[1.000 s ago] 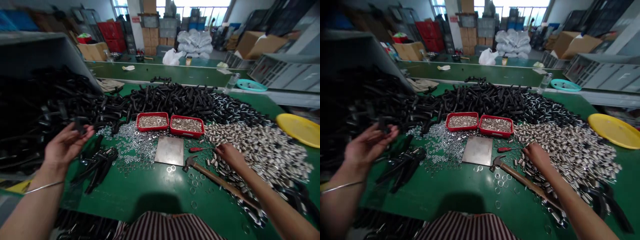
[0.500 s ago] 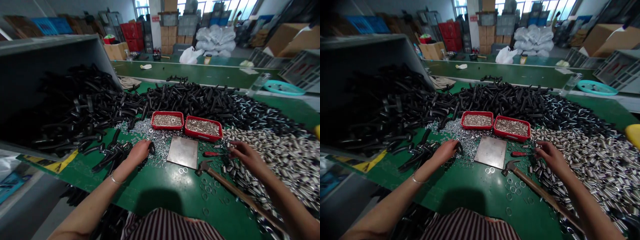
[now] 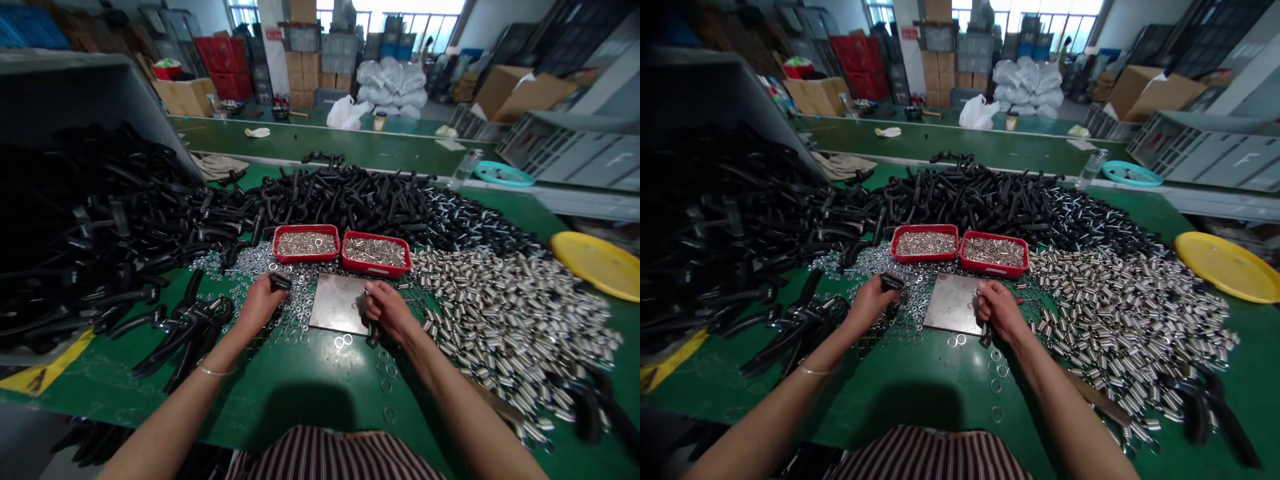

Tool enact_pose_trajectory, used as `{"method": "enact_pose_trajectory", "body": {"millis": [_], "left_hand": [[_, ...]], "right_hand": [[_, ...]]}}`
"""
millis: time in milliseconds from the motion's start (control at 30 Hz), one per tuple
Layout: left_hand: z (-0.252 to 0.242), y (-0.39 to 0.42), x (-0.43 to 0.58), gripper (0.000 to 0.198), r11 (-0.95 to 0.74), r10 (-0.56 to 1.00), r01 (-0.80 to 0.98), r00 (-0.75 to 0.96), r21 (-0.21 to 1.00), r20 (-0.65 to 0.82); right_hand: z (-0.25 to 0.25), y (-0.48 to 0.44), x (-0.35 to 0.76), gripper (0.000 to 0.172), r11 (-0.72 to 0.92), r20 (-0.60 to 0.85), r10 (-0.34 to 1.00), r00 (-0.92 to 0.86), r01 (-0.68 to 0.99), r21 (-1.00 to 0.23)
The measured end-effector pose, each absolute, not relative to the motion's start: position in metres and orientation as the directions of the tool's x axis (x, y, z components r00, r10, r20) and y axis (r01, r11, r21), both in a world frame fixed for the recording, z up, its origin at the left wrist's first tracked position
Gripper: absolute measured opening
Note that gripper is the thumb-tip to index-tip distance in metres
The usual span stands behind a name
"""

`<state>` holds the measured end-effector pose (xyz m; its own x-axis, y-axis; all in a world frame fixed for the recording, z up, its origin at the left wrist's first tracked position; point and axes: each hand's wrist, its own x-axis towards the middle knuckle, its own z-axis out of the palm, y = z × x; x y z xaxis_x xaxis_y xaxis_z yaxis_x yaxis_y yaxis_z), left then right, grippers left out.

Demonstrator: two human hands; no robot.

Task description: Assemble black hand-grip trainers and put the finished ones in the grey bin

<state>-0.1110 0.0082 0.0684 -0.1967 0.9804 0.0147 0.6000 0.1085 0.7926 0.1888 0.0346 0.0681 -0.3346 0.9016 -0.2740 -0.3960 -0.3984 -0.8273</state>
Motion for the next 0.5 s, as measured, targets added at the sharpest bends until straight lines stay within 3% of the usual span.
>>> {"method": "enact_pose_trajectory", "body": {"millis": [67, 133, 200, 333, 500], "left_hand": [[0.073, 0.007, -0.095, 0.028, 0.187, 0.975, 0.265, -0.168, 0.946, -0.146], [0.075, 0.006, -0.07, 0.039, 0.245, 0.968, -0.02, -0.054, 0.969, -0.245], [0.074, 0.006, -0.043, 0.044, 0.288, 0.958, -0.189, 0.04, 0.939, -0.286], [0.067, 0.007, -0.003, 0.046, 0.351, 0.936, -0.34, 0.121, 0.872, -0.329], [0.065, 0.004, 0.012, 0.044, 0.389, 0.921, -0.397, 0.149, 0.831, -0.36]], "right_hand": [[0.069, 0.033, 0.188, 0.035, -0.433, -0.283, 0.885, -0.37, -0.428, -0.794], [0.072, 0.031, 0.185, 0.033, -0.457, -0.285, 0.869, -0.404, -0.437, -0.775], [0.075, 0.028, 0.183, 0.03, -0.469, -0.275, 0.855, -0.44, -0.427, -0.773], [0.08, 0.021, 0.186, 0.027, -0.424, -0.216, 0.857, -0.467, -0.403, -0.811], [0.077, 0.016, 0.191, 0.027, -0.336, -0.178, 0.872, -0.456, -0.291, -0.896]]}}
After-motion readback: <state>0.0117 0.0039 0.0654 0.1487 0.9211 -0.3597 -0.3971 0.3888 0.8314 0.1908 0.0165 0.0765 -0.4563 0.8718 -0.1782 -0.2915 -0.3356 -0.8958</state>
